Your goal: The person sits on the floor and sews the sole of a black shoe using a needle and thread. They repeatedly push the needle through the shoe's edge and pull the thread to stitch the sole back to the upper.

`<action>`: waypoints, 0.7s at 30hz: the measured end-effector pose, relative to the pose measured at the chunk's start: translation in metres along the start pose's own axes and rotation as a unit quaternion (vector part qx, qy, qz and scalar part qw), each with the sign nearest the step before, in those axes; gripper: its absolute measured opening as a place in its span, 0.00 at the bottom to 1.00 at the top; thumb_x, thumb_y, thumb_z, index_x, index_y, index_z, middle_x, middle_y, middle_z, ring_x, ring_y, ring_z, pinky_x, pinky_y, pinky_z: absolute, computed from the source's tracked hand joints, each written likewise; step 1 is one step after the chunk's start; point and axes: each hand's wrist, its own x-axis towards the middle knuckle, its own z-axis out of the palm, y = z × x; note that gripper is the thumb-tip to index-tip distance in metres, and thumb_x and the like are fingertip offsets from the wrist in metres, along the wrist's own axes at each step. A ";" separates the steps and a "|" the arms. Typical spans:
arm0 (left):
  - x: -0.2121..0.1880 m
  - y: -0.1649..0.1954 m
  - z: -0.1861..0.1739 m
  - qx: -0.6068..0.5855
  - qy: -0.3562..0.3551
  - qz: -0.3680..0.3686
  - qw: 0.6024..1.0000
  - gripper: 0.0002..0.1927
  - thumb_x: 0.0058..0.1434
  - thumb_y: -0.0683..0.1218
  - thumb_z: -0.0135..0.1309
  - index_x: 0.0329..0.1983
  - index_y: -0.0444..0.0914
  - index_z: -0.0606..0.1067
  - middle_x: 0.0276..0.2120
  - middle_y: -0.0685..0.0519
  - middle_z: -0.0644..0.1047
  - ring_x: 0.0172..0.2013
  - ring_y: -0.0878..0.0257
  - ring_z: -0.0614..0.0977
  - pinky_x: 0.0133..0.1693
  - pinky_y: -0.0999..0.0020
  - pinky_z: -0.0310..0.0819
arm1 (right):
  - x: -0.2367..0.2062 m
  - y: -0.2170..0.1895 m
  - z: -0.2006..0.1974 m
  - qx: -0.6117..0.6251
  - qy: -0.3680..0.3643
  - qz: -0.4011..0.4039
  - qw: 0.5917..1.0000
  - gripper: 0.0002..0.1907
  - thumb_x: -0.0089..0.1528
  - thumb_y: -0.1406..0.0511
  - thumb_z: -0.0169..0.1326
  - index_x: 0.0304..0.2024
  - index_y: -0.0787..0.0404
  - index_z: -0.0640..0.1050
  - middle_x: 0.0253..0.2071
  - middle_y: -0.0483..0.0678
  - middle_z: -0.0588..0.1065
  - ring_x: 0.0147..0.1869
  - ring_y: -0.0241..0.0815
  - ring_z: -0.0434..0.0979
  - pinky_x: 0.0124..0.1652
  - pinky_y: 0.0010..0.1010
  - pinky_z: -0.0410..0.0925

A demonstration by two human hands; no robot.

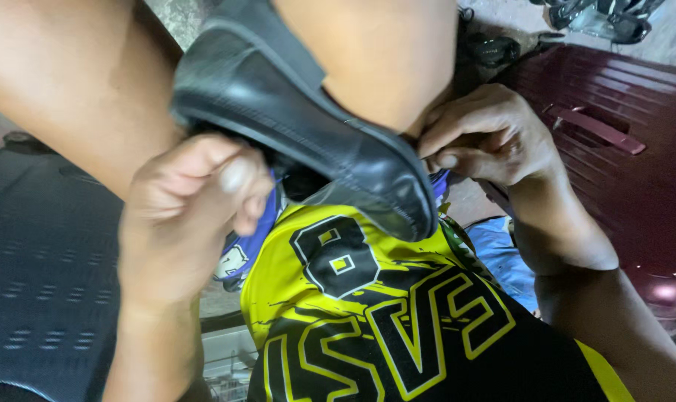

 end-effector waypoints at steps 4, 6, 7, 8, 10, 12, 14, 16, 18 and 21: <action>0.017 0.001 0.019 0.285 -0.018 0.019 0.958 0.12 0.73 0.45 0.50 0.35 0.35 0.76 0.23 0.53 0.74 0.24 0.66 0.74 0.28 0.71 0.69 | 0.011 -0.017 -0.001 -0.045 -0.019 0.075 0.996 0.08 0.63 0.76 0.57 0.44 0.65 0.81 0.35 0.49 0.82 0.35 0.35 0.84 0.31 0.23 0.72; 0.029 0.000 0.020 0.304 -0.071 -0.009 0.950 0.12 0.73 0.46 0.51 0.35 0.35 0.76 0.22 0.52 0.74 0.23 0.64 0.75 0.28 0.68 0.69 | 0.016 -0.029 -0.003 -0.062 -0.038 0.074 0.995 0.08 0.64 0.76 0.56 0.45 0.65 0.80 0.36 0.49 0.82 0.38 0.35 0.86 0.31 0.23 0.74; 0.034 -0.001 0.020 0.312 -0.094 -0.024 0.945 0.13 0.73 0.46 0.51 0.35 0.35 0.77 0.21 0.51 0.74 0.23 0.62 0.75 0.28 0.67 0.70 | 0.017 -0.036 -0.003 -0.072 -0.029 0.087 0.993 0.08 0.64 0.76 0.57 0.45 0.64 0.80 0.36 0.49 0.82 0.37 0.35 0.86 0.31 0.22 0.74; 0.039 -0.003 0.019 0.319 -0.114 -0.035 0.940 0.13 0.73 0.47 0.51 0.34 0.35 0.77 0.21 0.51 0.74 0.23 0.61 0.75 0.28 0.65 0.70 | 0.019 -0.041 -0.002 -0.084 -0.022 0.097 0.991 0.08 0.63 0.76 0.58 0.45 0.64 0.80 0.36 0.48 0.82 0.36 0.34 0.86 0.30 0.22 0.75; 0.046 -0.008 0.016 0.360 -0.130 -0.047 0.922 0.12 0.70 0.47 0.52 0.35 0.35 0.77 0.22 0.49 0.75 0.24 0.58 0.77 0.29 0.62 0.72 | 0.023 -0.049 0.002 -0.126 -0.008 0.102 0.987 0.07 0.63 0.74 0.59 0.44 0.62 0.80 0.35 0.47 0.82 0.31 0.32 0.84 0.27 0.23 0.73; 0.051 -0.013 0.014 0.425 -0.133 -0.057 0.894 0.10 0.66 0.47 0.54 0.36 0.35 0.78 0.25 0.48 0.77 0.26 0.55 0.79 0.30 0.60 0.75 | 0.024 -0.056 0.011 -0.182 0.014 0.102 0.978 0.05 0.63 0.72 0.61 0.41 0.59 0.81 0.33 0.46 0.82 0.26 0.31 0.81 0.21 0.23 0.68; 0.053 -0.018 0.013 0.430 -0.149 0.014 0.890 0.09 0.63 0.45 0.54 0.40 0.35 0.78 0.32 0.47 0.81 0.33 0.54 0.82 0.36 0.60 0.76 | 0.021 -0.062 0.019 -0.241 0.019 0.103 0.965 0.04 0.63 0.71 0.61 0.40 0.59 0.81 0.31 0.45 0.81 0.28 0.35 0.81 0.26 0.27 0.70; 0.054 -0.022 0.011 0.429 -0.160 0.053 0.887 0.10 0.62 0.45 0.55 0.43 0.35 0.79 0.37 0.47 0.83 0.37 0.53 0.83 0.40 0.60 0.76 | 0.017 -0.065 0.025 -0.292 0.020 0.089 0.952 0.04 0.63 0.70 0.60 0.40 0.59 0.81 0.31 0.44 0.80 0.28 0.37 0.80 0.28 0.28 0.71; 0.056 -0.025 0.009 0.423 -0.169 0.066 0.888 0.12 0.61 0.46 0.57 0.45 0.36 0.80 0.39 0.47 0.83 0.40 0.53 0.84 0.41 0.60 0.76 | 0.014 -0.064 0.030 -0.340 0.021 0.062 0.938 0.04 0.64 0.69 0.58 0.41 0.57 0.81 0.33 0.43 0.81 0.27 0.35 0.79 0.27 0.27 0.71; 0.058 -0.029 0.005 0.464 -0.177 0.082 0.864 0.13 0.60 0.48 0.59 0.44 0.37 0.80 0.40 0.47 0.83 0.40 0.50 0.83 0.42 0.57 0.75 | 0.010 -0.062 0.039 -0.355 0.001 0.081 0.931 0.03 0.65 0.70 0.58 0.40 0.58 0.81 0.27 0.42 0.79 0.15 0.30 0.67 0.15 0.25 0.61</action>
